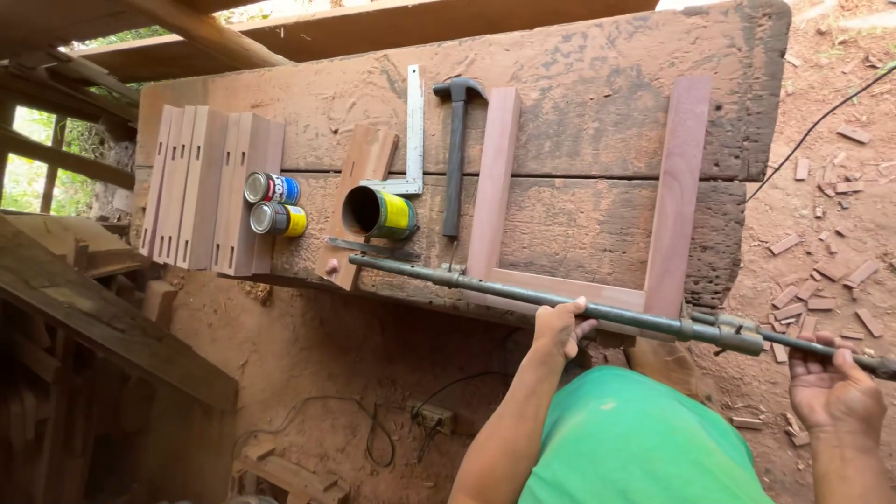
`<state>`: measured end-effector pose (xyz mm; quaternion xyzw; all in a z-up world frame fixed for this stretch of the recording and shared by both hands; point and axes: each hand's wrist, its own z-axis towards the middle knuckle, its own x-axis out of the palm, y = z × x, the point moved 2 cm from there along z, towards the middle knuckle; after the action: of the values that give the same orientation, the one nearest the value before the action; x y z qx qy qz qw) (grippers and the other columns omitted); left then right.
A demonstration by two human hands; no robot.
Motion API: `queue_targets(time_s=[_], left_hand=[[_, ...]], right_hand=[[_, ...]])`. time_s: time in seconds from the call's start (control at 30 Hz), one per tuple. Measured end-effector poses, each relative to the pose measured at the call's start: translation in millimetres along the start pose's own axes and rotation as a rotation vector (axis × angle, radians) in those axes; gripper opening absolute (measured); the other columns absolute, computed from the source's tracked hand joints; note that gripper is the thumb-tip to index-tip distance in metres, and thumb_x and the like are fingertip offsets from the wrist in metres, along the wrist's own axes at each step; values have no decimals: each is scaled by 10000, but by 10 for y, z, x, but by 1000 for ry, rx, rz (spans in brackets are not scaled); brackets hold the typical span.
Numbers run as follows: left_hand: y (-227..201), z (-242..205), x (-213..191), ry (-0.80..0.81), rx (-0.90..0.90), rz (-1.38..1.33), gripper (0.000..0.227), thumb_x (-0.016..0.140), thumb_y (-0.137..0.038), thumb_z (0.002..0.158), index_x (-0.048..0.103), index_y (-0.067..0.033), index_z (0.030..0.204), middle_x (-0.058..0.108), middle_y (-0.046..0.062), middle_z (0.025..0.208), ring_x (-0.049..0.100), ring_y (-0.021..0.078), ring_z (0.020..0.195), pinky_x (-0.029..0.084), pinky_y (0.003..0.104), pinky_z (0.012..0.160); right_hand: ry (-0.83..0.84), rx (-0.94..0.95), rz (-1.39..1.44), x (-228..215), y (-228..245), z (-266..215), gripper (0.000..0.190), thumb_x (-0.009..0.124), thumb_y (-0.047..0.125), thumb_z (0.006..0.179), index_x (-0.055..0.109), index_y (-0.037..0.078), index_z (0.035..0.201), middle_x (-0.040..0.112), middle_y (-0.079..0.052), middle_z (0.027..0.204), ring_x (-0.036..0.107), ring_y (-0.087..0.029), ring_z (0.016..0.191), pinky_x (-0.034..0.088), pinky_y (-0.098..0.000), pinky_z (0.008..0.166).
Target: The person applies a finish to a small wooden piece, then assembles three wooden planks into a rectangular frame on a workbench. They use a metal pipe clamp to secure the frame and a hammer to tighten the joints.
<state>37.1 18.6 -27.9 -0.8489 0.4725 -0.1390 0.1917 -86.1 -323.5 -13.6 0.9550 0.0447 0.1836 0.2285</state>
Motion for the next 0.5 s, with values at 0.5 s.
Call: queue_targets(time_s=[0.5], left_hand=[[-22,-243,-32,22,16,41,295,691,-50,939,478,92,1085,574,203,1055,644,278,911,641,429,855]], right_hand=[[103,-7,-63,-271,-84,206,185,412,193,1137,565,292,1107,692,117,1129,720,-38,1219,607,-264,1273]])
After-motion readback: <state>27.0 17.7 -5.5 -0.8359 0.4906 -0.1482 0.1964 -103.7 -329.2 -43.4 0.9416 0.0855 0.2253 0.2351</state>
